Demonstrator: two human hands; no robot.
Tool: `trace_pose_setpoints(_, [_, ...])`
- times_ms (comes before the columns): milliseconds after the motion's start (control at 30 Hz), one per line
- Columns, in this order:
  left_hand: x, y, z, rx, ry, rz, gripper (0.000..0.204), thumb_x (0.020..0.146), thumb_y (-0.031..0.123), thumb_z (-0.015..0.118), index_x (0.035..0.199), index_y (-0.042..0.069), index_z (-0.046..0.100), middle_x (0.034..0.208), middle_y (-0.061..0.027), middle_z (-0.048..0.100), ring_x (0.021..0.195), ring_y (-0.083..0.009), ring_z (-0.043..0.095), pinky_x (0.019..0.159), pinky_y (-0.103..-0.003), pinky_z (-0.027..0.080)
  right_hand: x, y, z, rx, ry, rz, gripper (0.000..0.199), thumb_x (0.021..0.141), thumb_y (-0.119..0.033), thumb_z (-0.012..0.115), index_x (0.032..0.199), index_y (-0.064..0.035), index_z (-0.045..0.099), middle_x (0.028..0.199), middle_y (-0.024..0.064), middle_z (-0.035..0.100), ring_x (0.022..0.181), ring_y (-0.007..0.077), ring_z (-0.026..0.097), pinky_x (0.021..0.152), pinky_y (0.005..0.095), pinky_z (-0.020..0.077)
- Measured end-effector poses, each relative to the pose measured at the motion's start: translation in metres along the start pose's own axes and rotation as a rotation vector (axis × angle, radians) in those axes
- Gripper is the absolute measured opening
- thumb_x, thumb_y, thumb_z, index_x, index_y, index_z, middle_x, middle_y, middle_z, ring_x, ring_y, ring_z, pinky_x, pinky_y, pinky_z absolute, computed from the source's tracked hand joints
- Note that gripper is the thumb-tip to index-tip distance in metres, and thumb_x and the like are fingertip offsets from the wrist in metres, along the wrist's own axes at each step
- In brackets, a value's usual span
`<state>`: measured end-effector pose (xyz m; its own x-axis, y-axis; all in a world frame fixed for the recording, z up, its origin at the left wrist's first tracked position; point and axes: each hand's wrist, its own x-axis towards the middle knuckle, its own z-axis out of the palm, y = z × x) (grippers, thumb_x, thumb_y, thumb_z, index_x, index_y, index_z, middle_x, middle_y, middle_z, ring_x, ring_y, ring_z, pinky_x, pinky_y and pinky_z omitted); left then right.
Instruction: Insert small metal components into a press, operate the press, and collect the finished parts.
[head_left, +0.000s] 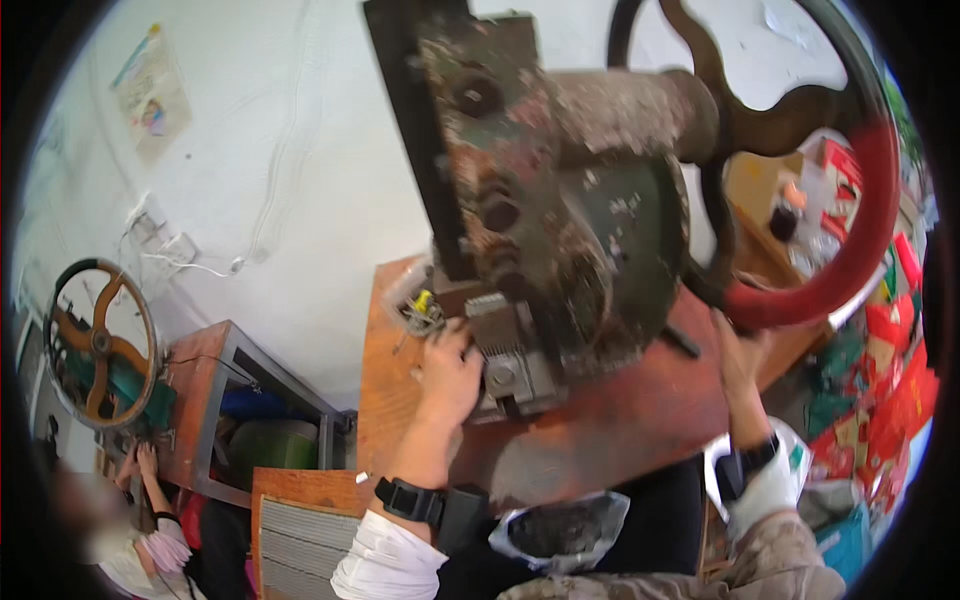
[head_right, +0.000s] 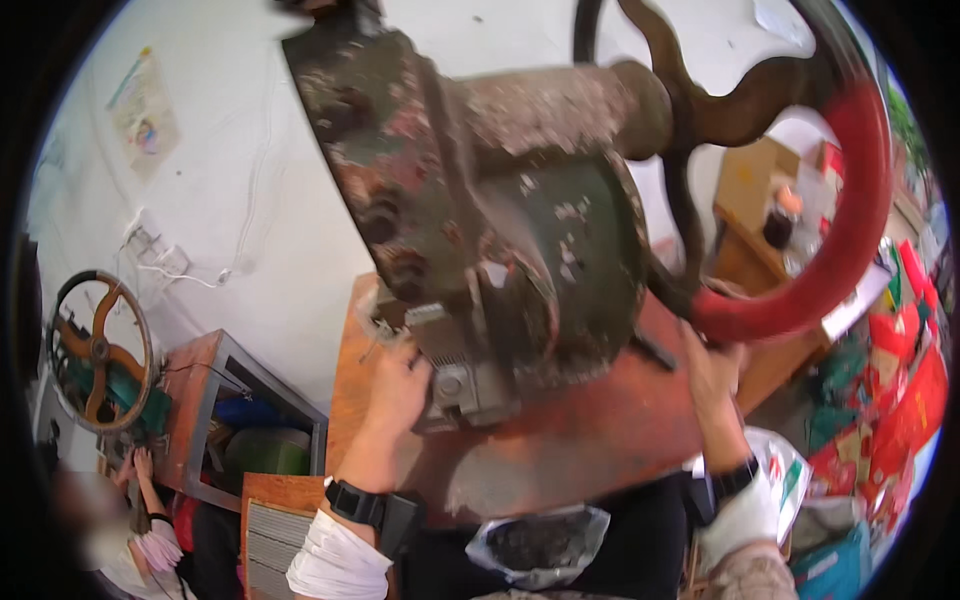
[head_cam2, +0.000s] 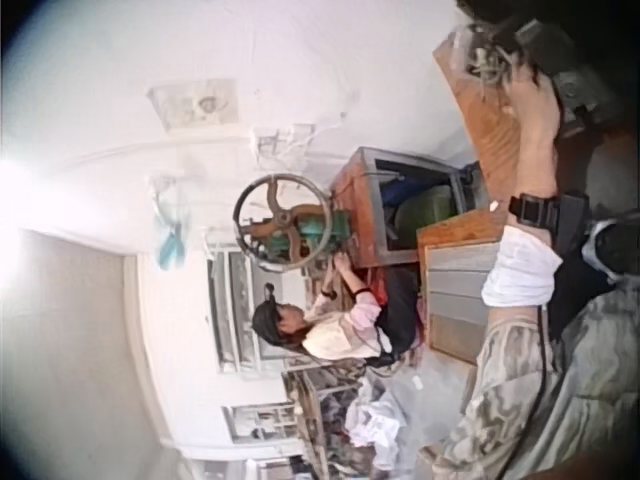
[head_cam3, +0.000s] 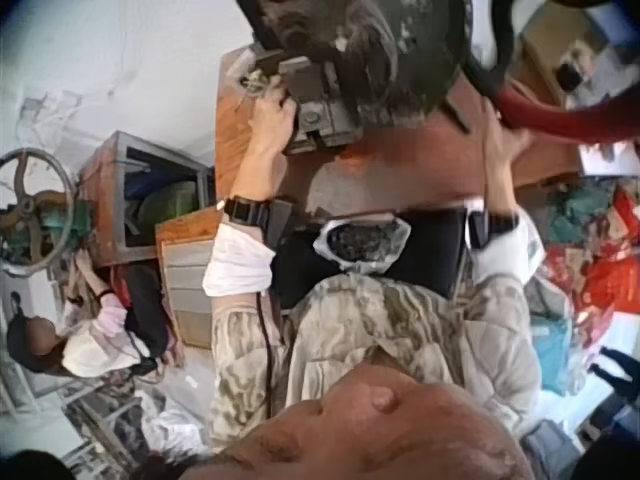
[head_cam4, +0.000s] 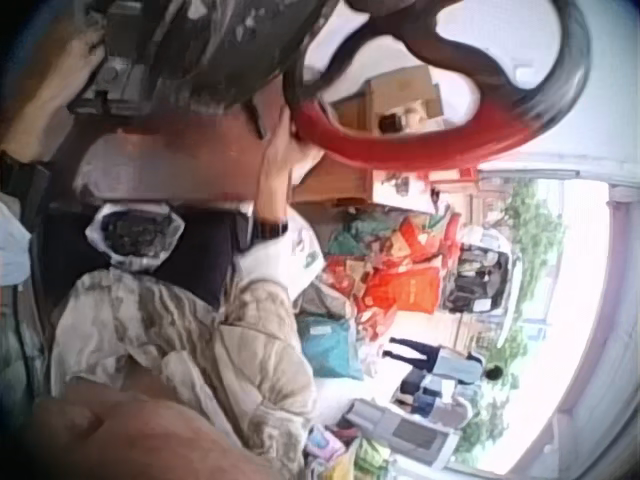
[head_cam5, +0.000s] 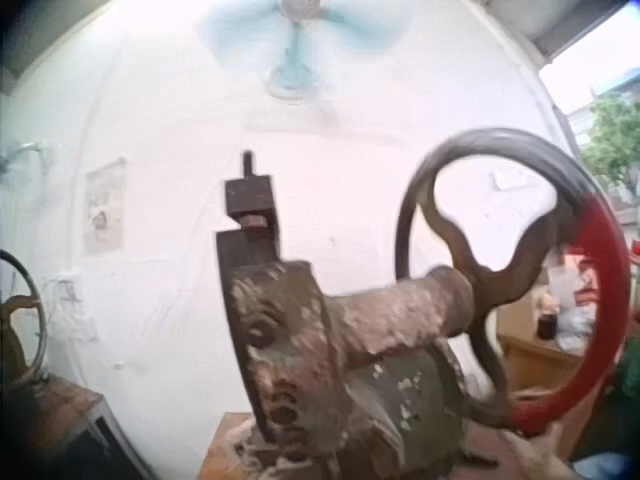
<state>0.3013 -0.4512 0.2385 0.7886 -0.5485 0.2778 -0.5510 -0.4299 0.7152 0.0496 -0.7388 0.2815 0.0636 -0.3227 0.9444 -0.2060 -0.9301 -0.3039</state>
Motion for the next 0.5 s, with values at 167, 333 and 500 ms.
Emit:
trace_pose_setpoints(167, [-0.004, -0.013, -0.003, -0.074, 0.041, 0.006, 0.034, 0.081, 0.01, 0.05, 0.113, 0.004, 0.058, 0.133, -0.0117, 0.046, 0.122, -0.0339, 0.04, 0.099, -0.054, 0.029, 0.09, -0.028, -0.033, 0.244, -0.184, 0.409, 0.041, 0.077, -0.022, 0.067, 0.11, 0.0011, 0.057, 0.089, 0.0059, 0.063, 0.088, 0.0129, 0.058, 0.08, 0.0274, 0.0444])
trace_pose_setpoints(333, [0.007, 0.004, 0.009, -0.222, 0.051, 0.041, 0.032, 0.08, 0.003, 0.049, 0.11, 0.002, 0.059, 0.128, -0.0157, 0.05, 0.117, -0.0355, 0.044, 0.099, -0.037, 0.035, 0.1, 0.077, -0.122, 0.16, -0.179, 0.392, 0.042, 0.078, -0.026, 0.066, 0.109, 0.0001, 0.057, 0.088, 0.0063, 0.063, 0.082, 0.0148, 0.06, 0.079, 0.0286, 0.0452])
trace_pose_setpoints(500, [-0.009, 0.004, -0.005, -0.144, 0.071, -0.049, 0.032, 0.08, 0.008, 0.049, 0.111, 0.004, 0.059, 0.128, -0.0121, 0.05, 0.117, -0.0345, 0.044, 0.1, -0.042, 0.033, -0.024, -0.005, -0.075, 0.227, -0.101, 0.347, 0.046, 0.078, -0.025, 0.066, 0.114, 0.0006, 0.054, 0.095, 0.0097, 0.062, 0.084, 0.016, 0.058, 0.08, 0.0287, 0.0445])
